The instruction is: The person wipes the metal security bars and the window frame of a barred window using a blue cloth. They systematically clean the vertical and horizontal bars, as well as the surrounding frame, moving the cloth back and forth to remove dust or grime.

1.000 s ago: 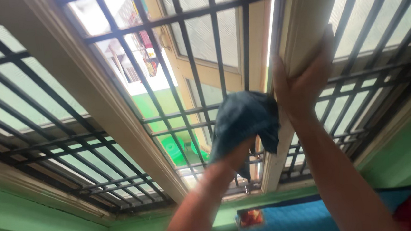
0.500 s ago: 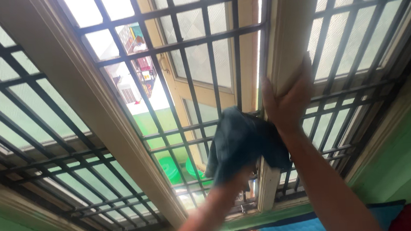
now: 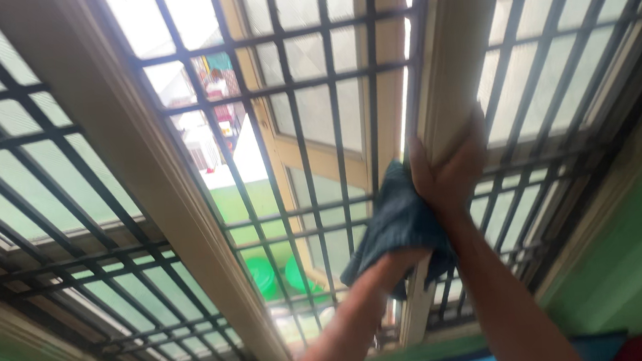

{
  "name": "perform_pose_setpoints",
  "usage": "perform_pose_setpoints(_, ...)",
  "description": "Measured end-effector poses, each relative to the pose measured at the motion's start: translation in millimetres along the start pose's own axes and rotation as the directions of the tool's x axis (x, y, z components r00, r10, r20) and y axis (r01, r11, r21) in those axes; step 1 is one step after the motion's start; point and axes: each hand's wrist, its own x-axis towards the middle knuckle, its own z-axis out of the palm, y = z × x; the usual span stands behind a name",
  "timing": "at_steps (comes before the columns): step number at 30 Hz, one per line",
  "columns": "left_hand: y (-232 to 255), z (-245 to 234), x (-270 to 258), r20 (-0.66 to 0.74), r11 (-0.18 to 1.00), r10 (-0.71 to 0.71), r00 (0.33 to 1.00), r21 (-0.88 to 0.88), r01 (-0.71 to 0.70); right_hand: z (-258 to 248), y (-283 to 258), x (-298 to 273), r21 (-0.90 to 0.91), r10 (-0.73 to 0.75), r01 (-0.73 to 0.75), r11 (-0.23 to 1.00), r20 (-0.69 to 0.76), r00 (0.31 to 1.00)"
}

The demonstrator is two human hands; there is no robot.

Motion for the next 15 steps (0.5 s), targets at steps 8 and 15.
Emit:
perform_pose_setpoints(8, -1.4, -18.8, 19.0, 0.288, 0.883, -0.246, 0.926, -0.327, 0.336, 1.6, 22.1, -9.3, 0.101, 0.124, -0.129, 0.986, 0.057, 0.991)
perform_pose_setpoints(15, -10.7, -3.6, 86.3, -0.102, 0.954, 0.291, 0.951, 0.108, -0.28, 1.3, 12.6, -3.0, 0.387, -0.202, 0.22, 0.895, -0.088, 0.975)
